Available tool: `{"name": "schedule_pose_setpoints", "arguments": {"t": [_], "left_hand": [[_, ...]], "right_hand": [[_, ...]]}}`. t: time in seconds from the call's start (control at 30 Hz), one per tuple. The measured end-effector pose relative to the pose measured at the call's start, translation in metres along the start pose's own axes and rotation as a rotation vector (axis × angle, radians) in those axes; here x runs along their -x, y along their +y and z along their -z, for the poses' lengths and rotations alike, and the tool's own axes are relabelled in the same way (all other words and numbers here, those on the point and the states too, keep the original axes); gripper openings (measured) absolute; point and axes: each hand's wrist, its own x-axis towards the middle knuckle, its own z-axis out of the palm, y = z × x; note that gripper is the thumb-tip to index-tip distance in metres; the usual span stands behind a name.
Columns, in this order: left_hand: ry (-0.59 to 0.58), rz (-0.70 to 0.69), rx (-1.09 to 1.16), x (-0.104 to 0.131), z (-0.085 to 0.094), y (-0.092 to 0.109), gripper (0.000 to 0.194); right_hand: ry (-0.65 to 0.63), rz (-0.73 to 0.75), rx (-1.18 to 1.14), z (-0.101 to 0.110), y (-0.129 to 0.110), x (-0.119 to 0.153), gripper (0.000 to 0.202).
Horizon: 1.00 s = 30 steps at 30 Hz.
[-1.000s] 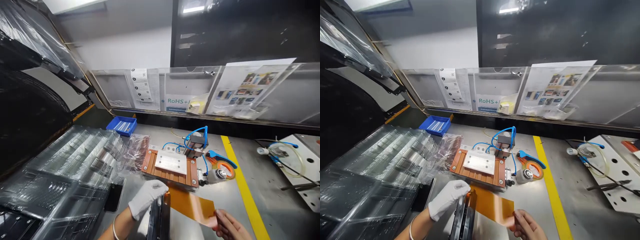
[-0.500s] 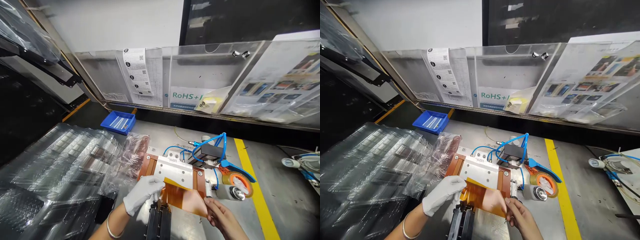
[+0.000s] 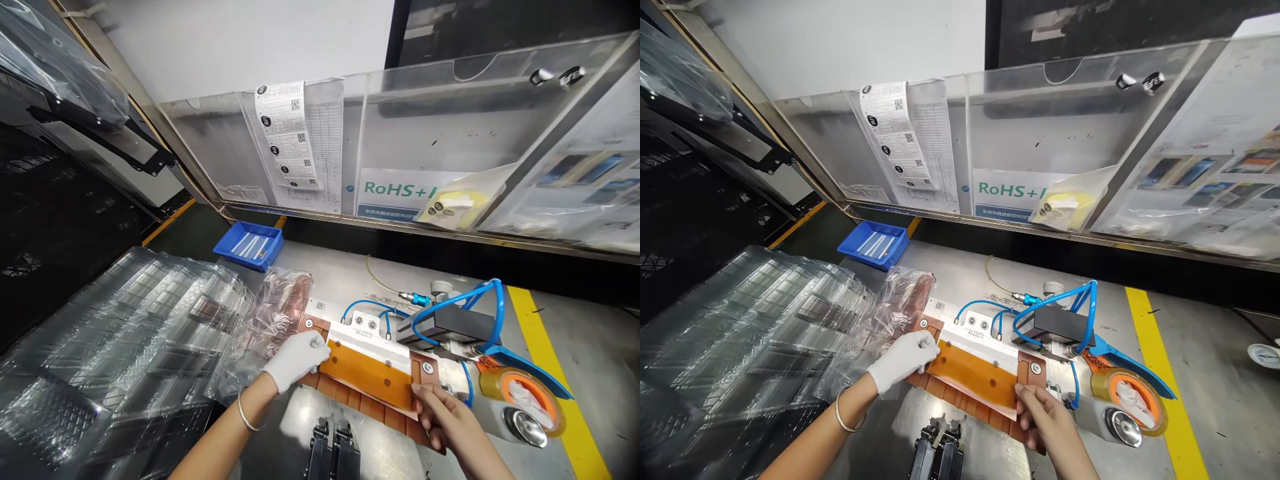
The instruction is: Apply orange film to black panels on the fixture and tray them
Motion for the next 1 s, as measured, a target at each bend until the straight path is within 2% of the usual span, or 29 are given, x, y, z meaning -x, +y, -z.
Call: {"name": "schedule_pose_setpoints", "arguments": {"t": [0.23,0.6,0.8,1.0], "left_hand": [[0.003,0.025,-0.019,-0.002,0.004,0.009,0.015],[0.020,0.001,0.023,-0.005,0.002,0.003,0.018],[0.029,0.017,0.087,-0.002,0.001,0.004,0.023],[0.013,0.029,0.108,-0.001,0.002,0.003,0.030]], "right_hand": [[0.028,-0.002,0.007,-0.002,-0.007,-0.008,0.052],[0.040,0.025,0.098,0.000,-0.010,-0.014,0.050],[0.067,-0.001,0.198,0.011,-0.019,-0.012,0.048],[0.053,0.000,0.226,0.019,-0.017,-0.019,0.051]]}}
